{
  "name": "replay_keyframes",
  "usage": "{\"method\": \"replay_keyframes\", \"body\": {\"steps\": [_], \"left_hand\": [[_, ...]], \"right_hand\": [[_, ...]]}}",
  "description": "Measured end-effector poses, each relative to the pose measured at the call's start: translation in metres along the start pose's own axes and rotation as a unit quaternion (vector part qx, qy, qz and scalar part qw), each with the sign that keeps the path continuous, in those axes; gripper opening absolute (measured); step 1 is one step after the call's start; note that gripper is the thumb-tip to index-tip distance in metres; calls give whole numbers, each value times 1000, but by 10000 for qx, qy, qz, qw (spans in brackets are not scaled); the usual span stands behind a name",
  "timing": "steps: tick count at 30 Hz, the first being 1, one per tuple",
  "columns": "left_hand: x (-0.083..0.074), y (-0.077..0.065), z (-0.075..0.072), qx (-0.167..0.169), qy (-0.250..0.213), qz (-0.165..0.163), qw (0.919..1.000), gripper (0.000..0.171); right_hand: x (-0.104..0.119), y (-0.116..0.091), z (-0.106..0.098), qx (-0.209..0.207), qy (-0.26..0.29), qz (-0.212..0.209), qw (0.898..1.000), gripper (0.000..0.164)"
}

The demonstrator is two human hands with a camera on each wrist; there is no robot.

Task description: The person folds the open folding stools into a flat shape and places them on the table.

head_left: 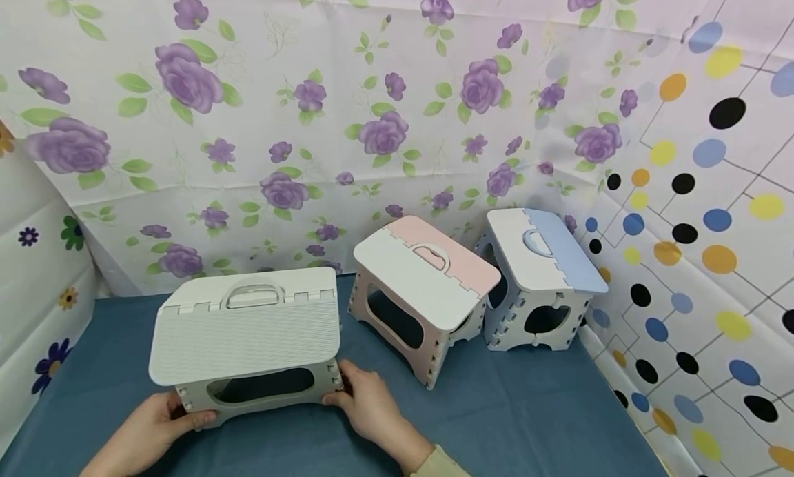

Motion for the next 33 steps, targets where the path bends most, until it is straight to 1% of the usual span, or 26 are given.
{"method": "replay_keyframes", "body": {"steps": [9,16,21,24,33], "left_hand": [[-1,-1,1,65,-298,147,9994,39],[0,1,0,35,-123,151,9998,37],[0,1,0,12,-40,44,10000,40],[-1,1,0,-5,33,74,10000,42],[0,3,1,4,52,19,10000,37]], "right_hand": [[1,-2,0,62,16,-11,10000,21],[0,0,1,51,-32,1,10000,21],[-2,2,1,51,-58,15,10000,21],[-2,2,1,46,-52,15,10000,21],[-5,2,2,89,-38,75,9999,20]]}}
Point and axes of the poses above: each hand's wrist, its own y-axis towards the middle knuckle, its own z-axis out of the palm, x = y × z, the point moved 10 cm from there along y, towards the middle knuckle, and after that the axes turned 13 degrees about z, right-handed, at the moved point
